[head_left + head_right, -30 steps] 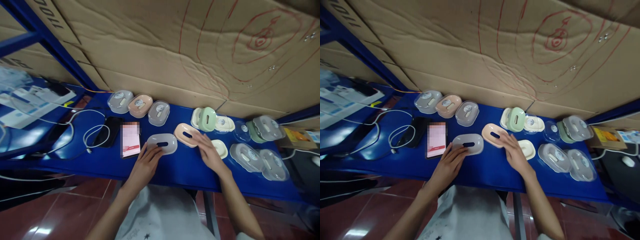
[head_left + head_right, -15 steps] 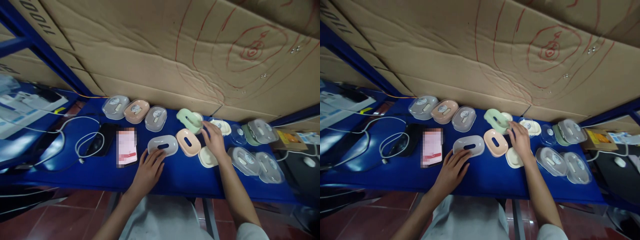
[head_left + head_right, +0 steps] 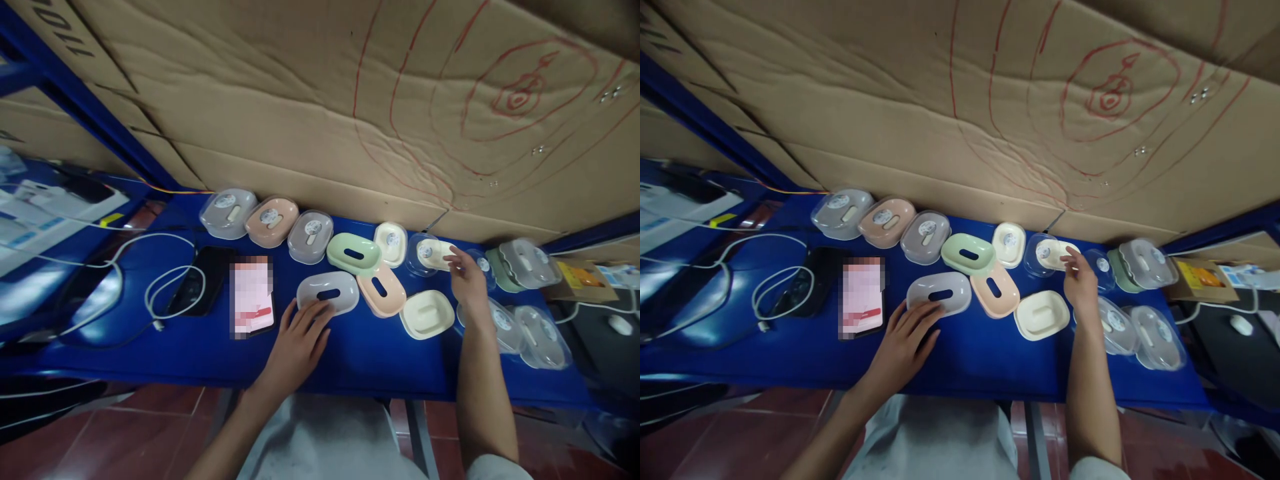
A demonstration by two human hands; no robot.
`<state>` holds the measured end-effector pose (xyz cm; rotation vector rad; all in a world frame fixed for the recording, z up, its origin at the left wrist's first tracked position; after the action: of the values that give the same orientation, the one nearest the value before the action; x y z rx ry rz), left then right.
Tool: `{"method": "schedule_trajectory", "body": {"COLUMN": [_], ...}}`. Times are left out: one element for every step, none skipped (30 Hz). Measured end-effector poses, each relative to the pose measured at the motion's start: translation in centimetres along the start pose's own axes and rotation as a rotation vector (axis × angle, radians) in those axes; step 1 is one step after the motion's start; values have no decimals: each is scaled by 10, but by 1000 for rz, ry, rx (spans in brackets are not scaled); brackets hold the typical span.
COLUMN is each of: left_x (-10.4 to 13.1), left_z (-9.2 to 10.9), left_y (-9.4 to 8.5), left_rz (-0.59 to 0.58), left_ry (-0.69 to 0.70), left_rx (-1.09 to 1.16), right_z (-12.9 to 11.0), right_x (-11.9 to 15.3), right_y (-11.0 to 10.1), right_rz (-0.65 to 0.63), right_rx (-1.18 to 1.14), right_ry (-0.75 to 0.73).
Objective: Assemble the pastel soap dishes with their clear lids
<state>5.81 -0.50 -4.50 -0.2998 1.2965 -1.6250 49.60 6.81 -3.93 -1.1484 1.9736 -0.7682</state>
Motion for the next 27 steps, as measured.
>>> {"method": "schedule_trajectory", "body": {"left_x": [0,0,0,0,0,0,1,1,1,2,3,4,5,6,7,8,8,9,9,9,9,9,9,9,9,10,10], "left_z": [0,0,-1,-1,-1,-1,-2,-2,-2,-1,-1,0,0,1,2,3,4,5,6,7,8,8,9,10,11,12,13], "left_y": [0,0,1,1,1,2,2,2,1,0,-1,-4,-6,-10,-13,-17,-20,-23,-26,-28,-30,-32,-33,-33,-34,-33,-32], "left_rz": [-1,-2,0,4,11,19,33,56,83,114,149,185,223,257,291,324,350,373,393,407,413,413,406,388,365,338,307], "left_ry": [-4,-7,-9,-11,-11,-12,-14,-18,-26,-37,-53,-75,-104,-141,-183,-226,-266,-295,-312,-316,-308,-289,-262,-228,-190,-153,-116], "left_rx": [2,3,5,8,12,16,20,23,26,31,40,57,83,118,157,199,236,266,287,300,305,303,295,281,262,240,218], "right_z": [-1,-3,-6,-9,-13,-17,-21,-26,-32,-38,-46,-55,-66,-77,-90,-103,-116,-129,-140,-150,-158,-164,-168,-170,-171,-170,-168], "right_x": [1,2,4,5,6,6,5,5,5,7,12,20,31,46,63,83,104,124,142,158,170,178,183,184,184,181,178], "right_y": [1,2,3,2,1,-2,-6,-11,-17,-23,-29,-35,-40,-44,-45,-44,-41,-35,-27,-18,-8,2,10,17,21,24,24], "right_rz": [0,-13,-27,-35,-29,-6,35,79,116,145,165,180,186,184,168,124,62,-21,-100,-189,-263,-319,-358,-380,-385,-372,-340], "right_rx": [82,186,286,362,408,427,423,396,351,295,239,190,155,136,127,121,119,116,105,99,92,84,70,44,4,-48,-103], "right_ry": [-1,6,12,8,-7,-29,-51,-72,-93,-115,-137,-160,-185,-212,-248,-306,-389,-489,-583,-657,-711,-749,-777,-798,-811,-814,-806]}}
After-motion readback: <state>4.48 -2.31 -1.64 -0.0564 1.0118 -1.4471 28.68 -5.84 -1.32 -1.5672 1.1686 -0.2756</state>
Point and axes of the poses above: each hand's wrist, its own x-axis away from the middle knuckle, its own y-axis out of the palm, z = x × y, the point moved 1 cm from there along -x, towards the middle knuckle, and after that the axes turned 1 degree about -x, right-handed, at the moved point
